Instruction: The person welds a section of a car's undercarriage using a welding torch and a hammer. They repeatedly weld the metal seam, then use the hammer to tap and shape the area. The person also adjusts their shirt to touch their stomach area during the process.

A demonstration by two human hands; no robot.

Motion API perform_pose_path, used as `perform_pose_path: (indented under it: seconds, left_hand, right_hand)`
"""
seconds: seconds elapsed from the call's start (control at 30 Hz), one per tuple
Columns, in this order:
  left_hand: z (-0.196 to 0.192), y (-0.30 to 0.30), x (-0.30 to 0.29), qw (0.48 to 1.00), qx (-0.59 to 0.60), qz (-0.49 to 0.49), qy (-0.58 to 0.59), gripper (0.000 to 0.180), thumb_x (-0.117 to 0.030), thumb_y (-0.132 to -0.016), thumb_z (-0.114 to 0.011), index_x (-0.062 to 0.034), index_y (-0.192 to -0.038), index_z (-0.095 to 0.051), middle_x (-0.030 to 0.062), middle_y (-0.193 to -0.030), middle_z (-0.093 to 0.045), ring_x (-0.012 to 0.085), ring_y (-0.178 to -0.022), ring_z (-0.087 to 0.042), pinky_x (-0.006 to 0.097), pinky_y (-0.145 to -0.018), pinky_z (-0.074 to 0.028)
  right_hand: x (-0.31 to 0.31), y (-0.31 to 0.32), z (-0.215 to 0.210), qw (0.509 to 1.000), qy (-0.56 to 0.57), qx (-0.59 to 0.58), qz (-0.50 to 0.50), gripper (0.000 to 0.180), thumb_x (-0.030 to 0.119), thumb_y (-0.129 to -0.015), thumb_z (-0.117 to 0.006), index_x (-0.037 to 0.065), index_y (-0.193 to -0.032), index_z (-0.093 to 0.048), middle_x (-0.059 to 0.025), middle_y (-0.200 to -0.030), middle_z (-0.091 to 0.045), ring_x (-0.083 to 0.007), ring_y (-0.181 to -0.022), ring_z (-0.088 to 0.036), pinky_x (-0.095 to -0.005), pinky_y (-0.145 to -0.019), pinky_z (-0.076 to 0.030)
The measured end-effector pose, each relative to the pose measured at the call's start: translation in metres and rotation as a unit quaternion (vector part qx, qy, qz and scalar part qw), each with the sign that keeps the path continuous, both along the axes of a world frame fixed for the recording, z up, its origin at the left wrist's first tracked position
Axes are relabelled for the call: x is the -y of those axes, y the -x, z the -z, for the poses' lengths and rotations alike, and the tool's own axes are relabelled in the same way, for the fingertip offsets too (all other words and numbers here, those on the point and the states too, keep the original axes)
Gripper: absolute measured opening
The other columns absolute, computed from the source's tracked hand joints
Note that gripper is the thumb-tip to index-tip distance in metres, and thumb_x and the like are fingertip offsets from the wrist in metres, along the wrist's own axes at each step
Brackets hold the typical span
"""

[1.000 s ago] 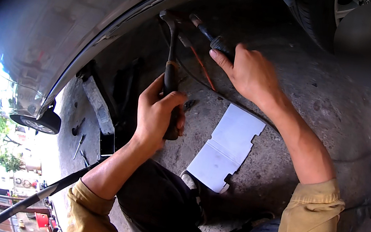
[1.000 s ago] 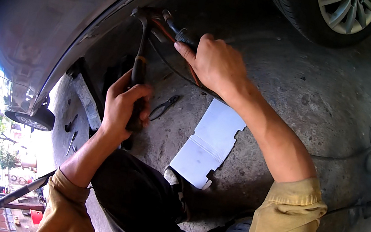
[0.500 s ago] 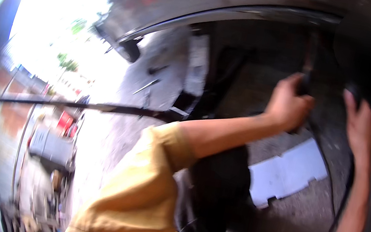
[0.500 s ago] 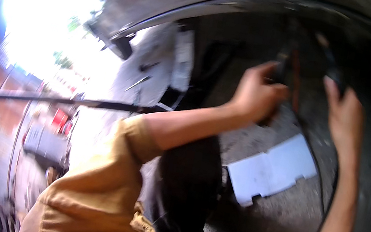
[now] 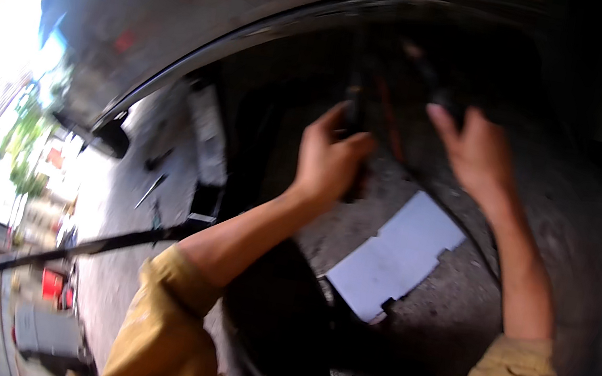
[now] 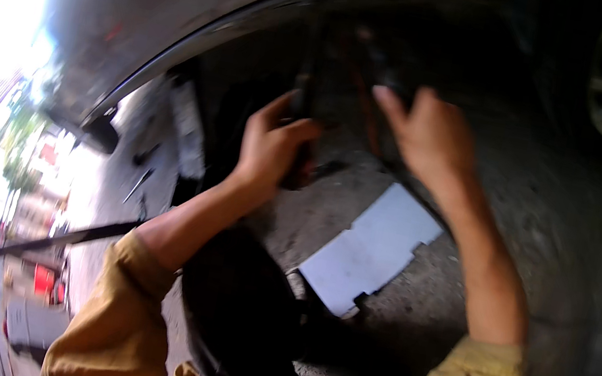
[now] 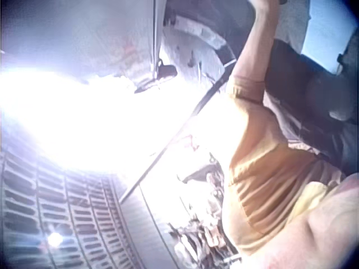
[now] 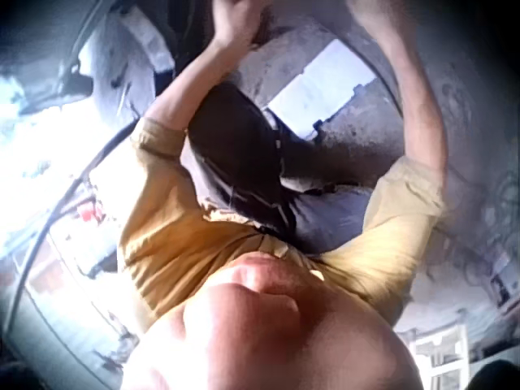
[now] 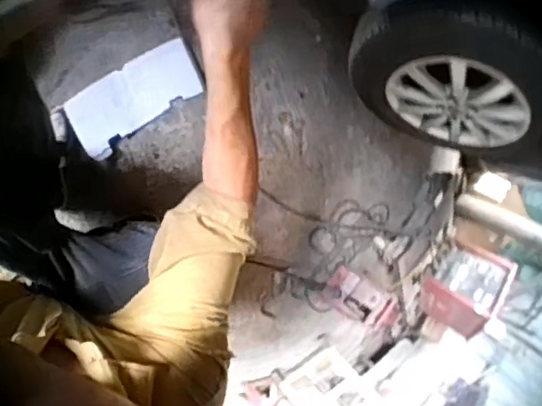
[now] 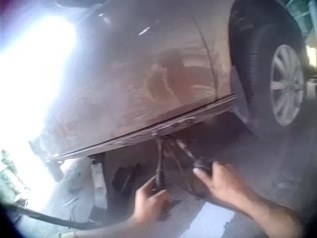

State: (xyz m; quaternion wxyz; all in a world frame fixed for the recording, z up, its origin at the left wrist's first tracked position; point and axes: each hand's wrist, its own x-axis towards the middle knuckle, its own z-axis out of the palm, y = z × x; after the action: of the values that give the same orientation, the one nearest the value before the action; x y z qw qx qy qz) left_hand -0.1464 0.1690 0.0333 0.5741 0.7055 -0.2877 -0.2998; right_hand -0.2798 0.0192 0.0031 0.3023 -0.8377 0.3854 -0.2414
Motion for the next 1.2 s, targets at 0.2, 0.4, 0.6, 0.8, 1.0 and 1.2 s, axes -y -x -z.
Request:
perform_pose_path:
  seconds: [0.2, 0.4, 0.6, 0.8, 1.0, 1.2]
  left_hand:
    - [-0.011, 0.012, 0.004, 1.0, -0.011, 0.011, -0.001, 0.032, -0.002, -0.082, -0.058, 0.0003, -0.113, -0.053, 0.0061, -0.067, -0.05, 0.016, -0.042, -0.05, 0.031, -0.033, -0.04]
    - [-0.009, 0.007, 0.0, 0.999, -0.015, 0.03, -0.009, 0.03, -0.003, -0.082, -0.057, 0.0005, -0.112, -0.053, 0.0064, -0.065, -0.05, 0.0158, -0.041, -0.049, 0.031, -0.033, -0.04]
    - [-0.008, 0.007, 0.0, 0.999, 0.007, 0.033, -0.012, 0.029, -0.003, -0.082, -0.057, 0.0011, -0.111, -0.052, 0.0063, -0.065, -0.049, 0.0159, -0.041, -0.05, 0.031, -0.033, -0.041]
    - [-0.007, 0.009, 0.004, 0.999, -0.004, 0.029, -0.015, 0.033, -0.003, -0.082, -0.057, 0.0012, -0.115, -0.052, 0.0066, -0.067, -0.05, 0.0159, -0.041, -0.05, 0.031, -0.033, -0.041]
    - [-0.006, 0.009, 0.005, 0.999, 0.004, 0.035, -0.007, 0.03, -0.003, -0.082, -0.057, 0.0016, -0.112, -0.052, 0.0065, -0.066, -0.05, 0.0158, -0.041, -0.05, 0.031, -0.034, -0.042]
    - [-0.008, 0.01, 0.003, 1.0, -0.007, 0.023, -0.014, 0.025, -0.003, -0.083, -0.057, 0.0015, -0.107, -0.053, 0.0066, -0.066, -0.05, 0.0154, -0.041, -0.049, 0.03, -0.034, -0.042]
  right_hand:
    - [-0.005, 0.015, -0.009, 0.999, 0.03, 0.026, -0.027, 0.066, 0.058, -0.093, -0.049, -0.006, -0.08, -0.059, -0.0262, -0.069, -0.065, -0.0424, -0.069, -0.067, -0.0474, -0.06, -0.054]
    - [-0.014, 0.013, -0.015, 0.999, 0.013, 0.015, -0.026, 0.065, 0.057, -0.093, -0.049, -0.005, -0.079, -0.059, -0.0269, -0.071, -0.065, -0.0428, -0.072, -0.067, -0.0483, -0.064, -0.054]
    - [-0.014, 0.011, -0.014, 0.999, 0.028, 0.015, -0.022, 0.065, 0.058, -0.093, -0.049, -0.005, -0.078, -0.059, -0.0262, -0.07, -0.065, -0.0426, -0.072, -0.067, -0.0481, -0.063, -0.054]
    - [-0.011, 0.014, -0.015, 0.999, 0.026, 0.007, -0.018, 0.064, 0.058, -0.093, -0.049, -0.004, -0.078, -0.059, -0.0263, -0.07, -0.065, -0.0422, -0.072, -0.067, -0.0483, -0.063, -0.054]
    - [-0.011, 0.013, -0.011, 0.999, 0.032, 0.012, -0.02, 0.066, 0.058, -0.093, -0.049, -0.005, -0.08, -0.06, -0.0264, -0.072, -0.066, -0.0422, -0.073, -0.067, -0.0481, -0.064, -0.055]
    - [-0.012, 0.011, -0.012, 0.999, 0.02, 0.007, -0.03, 0.066, 0.059, -0.092, -0.049, -0.006, -0.082, -0.061, -0.0272, -0.074, -0.066, -0.0427, -0.076, -0.067, -0.0484, -0.066, -0.055]
